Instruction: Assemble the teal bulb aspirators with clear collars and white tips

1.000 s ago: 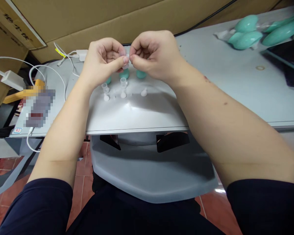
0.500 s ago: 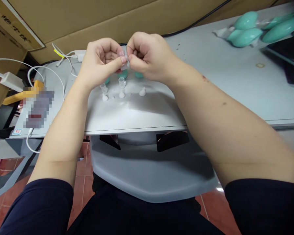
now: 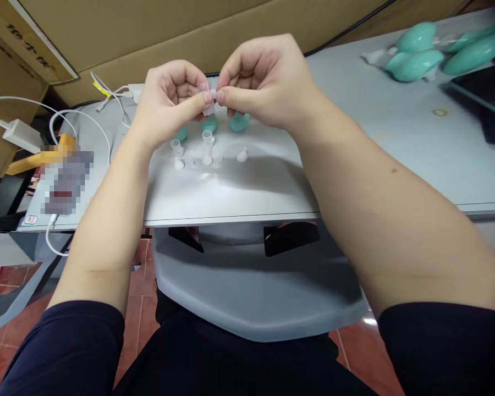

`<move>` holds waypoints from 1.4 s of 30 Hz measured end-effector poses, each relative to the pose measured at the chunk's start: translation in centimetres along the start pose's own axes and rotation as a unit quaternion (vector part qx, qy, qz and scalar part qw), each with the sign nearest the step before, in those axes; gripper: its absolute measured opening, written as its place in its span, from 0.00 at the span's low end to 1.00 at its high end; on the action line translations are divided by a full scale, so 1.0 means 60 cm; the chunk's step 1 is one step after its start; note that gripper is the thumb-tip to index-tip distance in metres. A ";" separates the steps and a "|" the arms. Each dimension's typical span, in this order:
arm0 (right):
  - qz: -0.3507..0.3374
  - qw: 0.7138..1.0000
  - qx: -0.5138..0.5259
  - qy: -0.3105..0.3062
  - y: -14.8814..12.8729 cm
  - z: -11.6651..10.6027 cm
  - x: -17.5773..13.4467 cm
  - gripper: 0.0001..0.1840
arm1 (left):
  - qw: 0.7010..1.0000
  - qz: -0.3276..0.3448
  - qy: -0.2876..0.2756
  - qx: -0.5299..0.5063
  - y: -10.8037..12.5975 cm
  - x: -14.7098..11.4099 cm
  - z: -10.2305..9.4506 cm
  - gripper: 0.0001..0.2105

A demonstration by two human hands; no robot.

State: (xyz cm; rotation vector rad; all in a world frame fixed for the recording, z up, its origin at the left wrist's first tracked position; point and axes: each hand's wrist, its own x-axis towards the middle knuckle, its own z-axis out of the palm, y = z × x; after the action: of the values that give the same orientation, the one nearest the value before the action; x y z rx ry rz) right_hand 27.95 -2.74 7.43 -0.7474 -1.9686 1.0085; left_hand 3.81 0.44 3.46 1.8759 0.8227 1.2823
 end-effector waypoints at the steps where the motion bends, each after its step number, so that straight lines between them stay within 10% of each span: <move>1: -0.006 1.000 -0.011 0.005 0.003 -0.001 0.000 0.15 | 1.000 0.003 0.004 0.003 0.003 -0.002 0.002 0.29; 9: 0.008 0.998 -0.017 -0.064 0.006 -0.011 0.001 0.10 | 1.000 -0.006 0.008 0.017 0.013 -0.002 0.012 0.28; 15: 0.025 0.997 0.062 -0.045 0.022 -0.004 0.017 0.13 | 0.999 0.039 -0.007 -0.008 0.035 -0.014 0.011 0.12; 21: 0.037 0.991 0.127 -0.009 0.003 -0.036 0.003 0.08 | 0.996 0.092 -0.016 0.013 0.018 -0.002 -0.006 0.17; 24: 0.056 0.992 -0.074 -0.081 -0.007 -0.068 -0.003 0.12 | 0.989 0.116 -0.046 0.086 0.016 -0.006 0.000 0.16; 28: 0.163 0.907 -0.329 -0.207 0.000 -0.089 0.005 0.18 | 0.975 0.102 -0.091 0.176 0.021 -0.014 0.029 0.08; 42: 0.210 0.852 -0.404 -0.259 0.007 -0.056 0.013 0.13 | 0.933 -0.063 -0.194 0.297 -0.039 0.029 0.060 0.08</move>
State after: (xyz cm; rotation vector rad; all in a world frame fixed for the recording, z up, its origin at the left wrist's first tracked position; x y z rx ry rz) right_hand 30.42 -0.65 8.62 -1.5443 -2.8292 0.6028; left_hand 7.51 2.42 1.45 2.3903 1.1716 0.5712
